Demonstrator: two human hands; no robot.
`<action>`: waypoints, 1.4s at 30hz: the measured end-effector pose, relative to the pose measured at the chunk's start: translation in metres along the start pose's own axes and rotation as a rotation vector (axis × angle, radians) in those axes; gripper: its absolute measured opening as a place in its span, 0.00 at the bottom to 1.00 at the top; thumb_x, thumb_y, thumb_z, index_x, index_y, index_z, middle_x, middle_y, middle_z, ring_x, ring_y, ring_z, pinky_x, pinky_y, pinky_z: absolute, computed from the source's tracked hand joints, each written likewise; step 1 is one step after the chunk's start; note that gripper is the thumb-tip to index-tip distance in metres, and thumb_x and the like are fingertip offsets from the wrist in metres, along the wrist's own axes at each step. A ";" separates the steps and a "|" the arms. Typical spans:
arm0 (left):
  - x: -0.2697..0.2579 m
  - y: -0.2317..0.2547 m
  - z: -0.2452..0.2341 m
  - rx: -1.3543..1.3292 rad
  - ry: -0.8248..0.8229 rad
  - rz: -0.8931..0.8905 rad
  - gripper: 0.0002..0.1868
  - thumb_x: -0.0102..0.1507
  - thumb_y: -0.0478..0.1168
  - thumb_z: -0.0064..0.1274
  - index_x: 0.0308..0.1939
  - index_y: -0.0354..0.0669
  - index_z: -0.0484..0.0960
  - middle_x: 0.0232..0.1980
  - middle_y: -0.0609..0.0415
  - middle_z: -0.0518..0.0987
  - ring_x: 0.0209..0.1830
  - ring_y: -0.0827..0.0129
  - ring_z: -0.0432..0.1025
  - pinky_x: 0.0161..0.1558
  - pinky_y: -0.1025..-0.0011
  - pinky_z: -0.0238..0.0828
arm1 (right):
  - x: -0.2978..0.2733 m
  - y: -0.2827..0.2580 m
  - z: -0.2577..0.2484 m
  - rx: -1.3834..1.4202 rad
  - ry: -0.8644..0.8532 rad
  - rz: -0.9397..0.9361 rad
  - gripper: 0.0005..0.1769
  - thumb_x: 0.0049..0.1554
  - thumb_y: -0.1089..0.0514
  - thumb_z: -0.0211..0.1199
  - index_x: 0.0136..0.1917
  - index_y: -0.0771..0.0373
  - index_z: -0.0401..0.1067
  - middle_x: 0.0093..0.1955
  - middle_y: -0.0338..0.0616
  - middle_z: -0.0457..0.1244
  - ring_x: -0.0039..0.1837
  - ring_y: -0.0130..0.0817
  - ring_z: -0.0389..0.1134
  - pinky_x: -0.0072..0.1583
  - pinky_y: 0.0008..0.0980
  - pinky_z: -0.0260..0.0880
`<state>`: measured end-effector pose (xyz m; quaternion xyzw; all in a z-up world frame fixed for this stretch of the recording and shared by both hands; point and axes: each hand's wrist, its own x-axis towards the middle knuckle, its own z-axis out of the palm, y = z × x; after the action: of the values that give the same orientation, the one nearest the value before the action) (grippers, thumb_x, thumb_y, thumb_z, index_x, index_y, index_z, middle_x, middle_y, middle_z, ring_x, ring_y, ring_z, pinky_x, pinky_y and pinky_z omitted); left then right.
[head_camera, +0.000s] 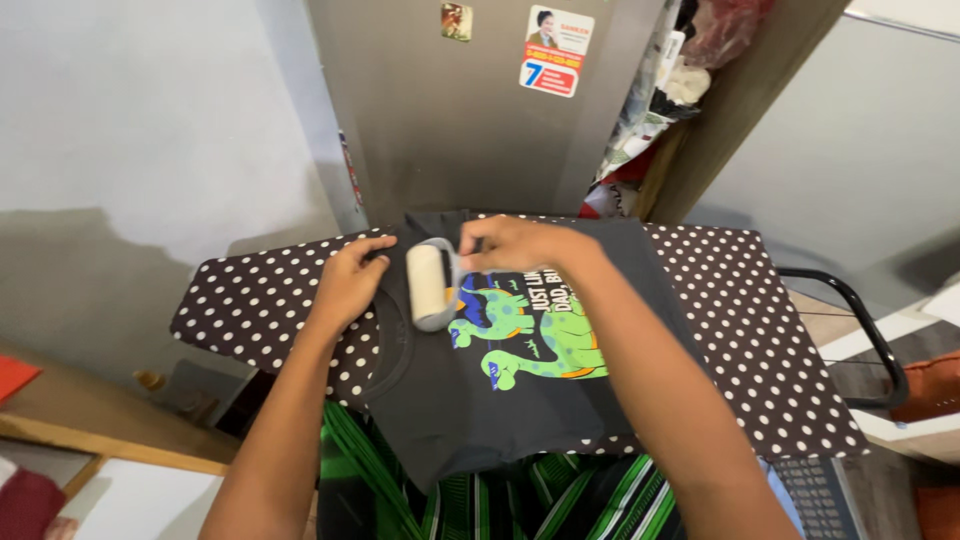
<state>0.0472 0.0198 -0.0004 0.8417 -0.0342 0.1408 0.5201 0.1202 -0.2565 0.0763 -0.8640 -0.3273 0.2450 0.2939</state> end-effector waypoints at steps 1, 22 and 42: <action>-0.001 0.003 0.001 0.056 -0.012 -0.067 0.18 0.63 0.35 0.54 0.57 0.45 0.85 0.34 0.54 0.79 0.31 0.75 0.68 0.37 0.72 0.66 | 0.001 -0.002 0.004 0.009 0.002 -0.013 0.14 0.60 0.48 0.63 0.51 0.59 0.72 0.46 0.40 0.69 0.50 0.30 0.69 0.52 0.35 0.70; -0.004 0.019 0.003 0.300 -0.003 0.098 0.24 0.59 0.43 0.63 0.60 0.46 0.82 0.58 0.51 0.81 0.38 0.63 0.74 0.46 0.64 0.72 | -0.295 0.114 -0.081 0.001 0.279 0.375 0.16 0.60 0.47 0.60 0.54 0.58 0.76 0.50 0.43 0.68 0.57 0.34 0.66 0.62 0.37 0.66; -0.011 0.018 0.007 0.450 0.039 0.220 0.23 0.60 0.44 0.63 0.58 0.41 0.81 0.62 0.50 0.79 0.61 0.51 0.72 0.56 0.56 0.70 | -0.131 -0.007 0.036 -0.080 0.059 -0.107 0.17 0.62 0.44 0.57 0.58 0.57 0.70 0.53 0.43 0.68 0.56 0.36 0.70 0.58 0.39 0.70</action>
<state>0.0344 0.0046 0.0090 0.9246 -0.0835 0.2168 0.3018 0.0075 -0.3329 0.0858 -0.8632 -0.3738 0.1901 0.2811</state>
